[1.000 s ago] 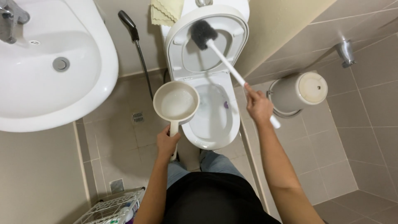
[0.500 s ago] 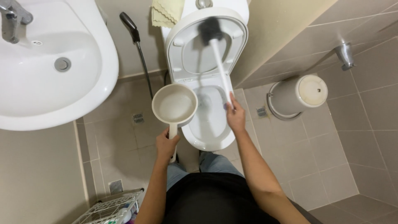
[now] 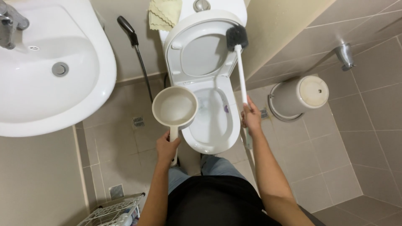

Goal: Scrubbing the inside of a toilet bowl with a brush and rinsing with water from a scoop and bidet sprayer.

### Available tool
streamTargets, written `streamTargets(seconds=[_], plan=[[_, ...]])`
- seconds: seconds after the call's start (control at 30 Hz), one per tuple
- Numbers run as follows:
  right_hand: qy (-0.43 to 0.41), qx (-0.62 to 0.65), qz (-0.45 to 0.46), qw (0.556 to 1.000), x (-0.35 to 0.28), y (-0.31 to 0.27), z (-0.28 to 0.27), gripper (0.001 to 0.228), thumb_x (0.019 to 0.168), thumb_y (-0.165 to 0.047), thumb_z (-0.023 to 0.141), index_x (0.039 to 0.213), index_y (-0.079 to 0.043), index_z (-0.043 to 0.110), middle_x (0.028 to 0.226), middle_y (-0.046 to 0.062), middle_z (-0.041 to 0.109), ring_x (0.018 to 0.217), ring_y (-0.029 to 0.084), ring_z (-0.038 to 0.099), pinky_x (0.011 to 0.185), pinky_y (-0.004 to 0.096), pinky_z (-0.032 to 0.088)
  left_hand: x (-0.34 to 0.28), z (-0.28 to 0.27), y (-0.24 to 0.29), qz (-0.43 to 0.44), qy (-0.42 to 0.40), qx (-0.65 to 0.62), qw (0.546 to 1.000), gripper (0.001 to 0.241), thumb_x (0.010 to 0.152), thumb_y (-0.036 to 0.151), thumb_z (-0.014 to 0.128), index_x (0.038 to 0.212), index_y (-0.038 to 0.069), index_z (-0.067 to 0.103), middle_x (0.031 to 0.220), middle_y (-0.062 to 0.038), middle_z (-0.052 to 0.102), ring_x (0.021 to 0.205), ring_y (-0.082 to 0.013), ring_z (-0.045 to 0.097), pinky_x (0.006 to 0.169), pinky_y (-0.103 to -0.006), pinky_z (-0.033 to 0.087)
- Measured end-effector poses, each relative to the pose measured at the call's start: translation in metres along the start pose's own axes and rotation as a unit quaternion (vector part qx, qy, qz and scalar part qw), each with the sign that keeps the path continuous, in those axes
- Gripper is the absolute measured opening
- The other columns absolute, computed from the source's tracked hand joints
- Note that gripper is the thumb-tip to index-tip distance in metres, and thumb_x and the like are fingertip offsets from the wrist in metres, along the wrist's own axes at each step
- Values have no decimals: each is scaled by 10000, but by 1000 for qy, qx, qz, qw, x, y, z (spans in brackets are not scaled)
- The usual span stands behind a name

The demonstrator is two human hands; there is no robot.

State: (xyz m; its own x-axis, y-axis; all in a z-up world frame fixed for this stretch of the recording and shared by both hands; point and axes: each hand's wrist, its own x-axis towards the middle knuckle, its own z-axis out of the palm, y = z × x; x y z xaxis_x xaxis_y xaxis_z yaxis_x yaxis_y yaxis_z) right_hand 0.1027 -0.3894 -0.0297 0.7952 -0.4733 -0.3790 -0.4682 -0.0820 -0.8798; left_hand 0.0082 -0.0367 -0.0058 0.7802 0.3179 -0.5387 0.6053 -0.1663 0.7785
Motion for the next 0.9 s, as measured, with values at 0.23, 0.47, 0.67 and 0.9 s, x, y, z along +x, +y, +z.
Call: streamTargets(seconds=[0.23, 0.47, 0.67, 0.9], plan=[[-78, 47, -36, 995, -60, -25, 65, 410, 1051, -215, 547, 1444, -327, 576, 494, 30, 505, 321, 128, 448, 240, 245, 369, -1, 6, 1, -7, -19, 3, 1000, 697, 694, 215, 807, 1346, 11, 666, 1012, -221, 742, 947, -307, 698, 799, -459, 547], [-72, -37, -232, 969, -38, -6, 47, 412, 1003, -104, 642, 1396, -230, 649, 1380, 91, 645, 1305, 244, 564, 1059, 392, 497, -4, 2, 7, -7, -15, 11, 1000, 704, 693, 217, 801, 1343, -12, 655, 1042, -247, 736, 981, -331, 702, 811, -475, 547], [-66, 57, -29, 996, -7, 13, 31, 389, 1076, -270, 531, 1451, -372, 554, 510, 32, 472, 320, 130, 392, 243, 262, 341, -5, -7, 3, -4, -15, 5, 1000, 726, 719, 209, 790, 1382, -30, 618, 1055, -276, 724, 980, -357, 696, 810, -494, 543], [-49, 107, 81, 990, -4, 37, 26, 419, 1065, -399, 547, 1481, -413, 496, 577, 64, 482, 327, 155, 415, 242, 270, 346, 0, -7, -8, -18, -19, 21, 999, 730, 720, 216, 793, 1388, -22, 617, 1051, -263, 728, 968, -352, 706, 791, -491, 547]])
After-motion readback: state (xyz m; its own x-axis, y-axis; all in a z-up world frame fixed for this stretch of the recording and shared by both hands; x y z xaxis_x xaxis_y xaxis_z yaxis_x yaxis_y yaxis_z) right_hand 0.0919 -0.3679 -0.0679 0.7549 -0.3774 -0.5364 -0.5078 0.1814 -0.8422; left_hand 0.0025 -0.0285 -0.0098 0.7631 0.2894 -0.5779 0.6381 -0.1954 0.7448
